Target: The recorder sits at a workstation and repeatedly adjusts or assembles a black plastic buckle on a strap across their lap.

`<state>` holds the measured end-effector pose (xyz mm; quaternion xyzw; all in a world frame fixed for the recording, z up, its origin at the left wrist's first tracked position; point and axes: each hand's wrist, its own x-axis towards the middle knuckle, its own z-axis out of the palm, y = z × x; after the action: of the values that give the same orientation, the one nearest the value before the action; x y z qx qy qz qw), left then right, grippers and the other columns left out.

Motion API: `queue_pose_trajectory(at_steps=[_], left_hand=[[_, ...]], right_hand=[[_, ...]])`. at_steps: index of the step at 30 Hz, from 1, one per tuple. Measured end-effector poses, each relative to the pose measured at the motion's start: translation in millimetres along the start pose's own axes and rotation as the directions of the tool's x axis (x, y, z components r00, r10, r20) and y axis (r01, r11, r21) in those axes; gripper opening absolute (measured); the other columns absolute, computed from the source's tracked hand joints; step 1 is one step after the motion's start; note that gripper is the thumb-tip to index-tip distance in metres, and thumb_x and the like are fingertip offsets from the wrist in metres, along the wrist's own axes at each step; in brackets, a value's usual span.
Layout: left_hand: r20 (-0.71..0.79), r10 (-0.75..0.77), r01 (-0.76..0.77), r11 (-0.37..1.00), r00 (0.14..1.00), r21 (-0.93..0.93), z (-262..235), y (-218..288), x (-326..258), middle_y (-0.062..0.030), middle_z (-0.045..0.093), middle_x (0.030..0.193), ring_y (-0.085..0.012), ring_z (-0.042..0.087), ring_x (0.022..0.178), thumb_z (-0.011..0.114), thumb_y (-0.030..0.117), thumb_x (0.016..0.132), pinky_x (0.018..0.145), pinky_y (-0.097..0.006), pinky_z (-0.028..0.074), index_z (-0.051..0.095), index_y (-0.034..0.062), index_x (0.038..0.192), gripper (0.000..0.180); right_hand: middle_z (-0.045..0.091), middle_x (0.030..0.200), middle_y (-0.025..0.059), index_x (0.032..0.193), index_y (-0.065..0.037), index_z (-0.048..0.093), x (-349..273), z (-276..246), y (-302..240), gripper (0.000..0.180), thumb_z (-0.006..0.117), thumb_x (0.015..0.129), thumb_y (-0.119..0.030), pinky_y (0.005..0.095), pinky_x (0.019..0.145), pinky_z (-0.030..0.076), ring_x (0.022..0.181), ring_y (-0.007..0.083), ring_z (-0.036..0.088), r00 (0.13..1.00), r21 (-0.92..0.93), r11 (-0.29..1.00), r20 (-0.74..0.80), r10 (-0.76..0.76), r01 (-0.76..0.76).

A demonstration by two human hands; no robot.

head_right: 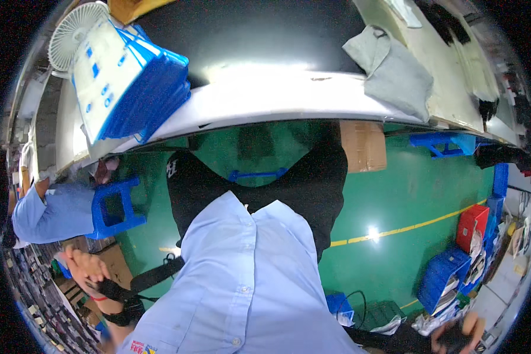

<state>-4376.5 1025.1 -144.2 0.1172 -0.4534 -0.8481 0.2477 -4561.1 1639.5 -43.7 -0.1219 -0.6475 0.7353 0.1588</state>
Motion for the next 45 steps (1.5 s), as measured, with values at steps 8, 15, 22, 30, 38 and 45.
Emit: queue_pose_trajectory(at_steps=[8,15,22,30,38,45], left_hand=[[-0.272,-0.429,0.488,0.847,0.861,0.209,94,-141,100,0.0026,0.035,0.048,-0.0126,0.036,0.031,0.047,0.04,0.097,0.028,-0.026,0.029,0.044,0.0144,0.078,0.032],[-0.187,-0.543,0.574,0.759,0.819,0.309,139,-206,88,0.0028,0.035,0.045,-0.0087,0.032,0.031,0.046,0.042,0.098,0.028,-0.024,0.025,0.047,0.0083,0.08,0.038],[-0.047,-0.618,0.559,0.673,0.785,0.484,132,-221,69,0.0041,0.042,0.053,-0.0051,0.038,0.041,0.043,0.038,0.1,0.038,-0.02,0.031,0.05,0.0068,0.086,0.035],[0.221,-0.74,0.406,0.563,0.635,0.72,72,-181,30,-0.0053,0.058,0.097,-0.0145,0.056,0.088,0.061,0.018,0.09,0.078,-0.029,0.047,0.049,0.0032,0.112,0.029],[0.136,-0.84,0.632,0.492,0.525,0.599,90,-175,19,-0.0046,0.062,0.078,-0.0129,0.059,0.073,0.061,0.01,0.087,0.068,-0.027,0.046,0.057,0.0021,0.092,0.01],[0.173,-0.758,0.705,0.65,0.629,0.282,93,-187,16,-0.0038,0.059,0.077,-0.0112,0.055,0.067,0.052,0.012,0.095,0.064,-0.025,0.044,0.055,0.0021,0.091,0.011]], right_hand=[[0.058,0.082,-0.0033,0.103,-0.002,0.065,-37,245,146,0.015,0.058,0.092,-0.011,0.0192,0.057,0.039,0.073,0.0024,0.048,0.443,-0.349,0.856,0.744,0.501,-0.382],[0.07,0.082,0.0128,0.093,0.001,0.069,-114,276,205,0.036,0.068,0.084,-0.033,0.032,0.067,0.049,0.072,0.0171,0.063,-0.028,-0.594,0.801,0.804,0.594,-0.067],[0.057,0.062,0.0004,0.076,0.001,0.066,-125,263,225,0.028,0.065,0.084,-0.025,0.0265,0.05,0.037,0.056,0.0074,0.047,-0.052,-0.748,0.595,0.634,0.771,-0.296],[0.055,0.062,-0.0029,0.078,0.0,0.067,-114,267,223,0.021,0.062,0.085,-0.02,0.025,0.047,0.034,0.054,0.0057,0.044,-0.133,-0.775,0.541,0.604,0.786,-0.326],[0.064,0.087,0.0021,0.11,0.004,0.062,-79,277,209,0.023,0.058,0.091,-0.009,0.0222,0.074,0.046,0.078,0.0053,0.055,-0.216,-0.603,0.491,0.742,0.635,-0.629],[0.061,0.095,0.0004,0.123,0.002,0.054,-55,258,204,0.036,0.062,0.087,0.001,0.0201,0.075,0.046,0.083,0.0046,0.055,0.058,-0.429,0.536,0.74,0.67,-0.727]])
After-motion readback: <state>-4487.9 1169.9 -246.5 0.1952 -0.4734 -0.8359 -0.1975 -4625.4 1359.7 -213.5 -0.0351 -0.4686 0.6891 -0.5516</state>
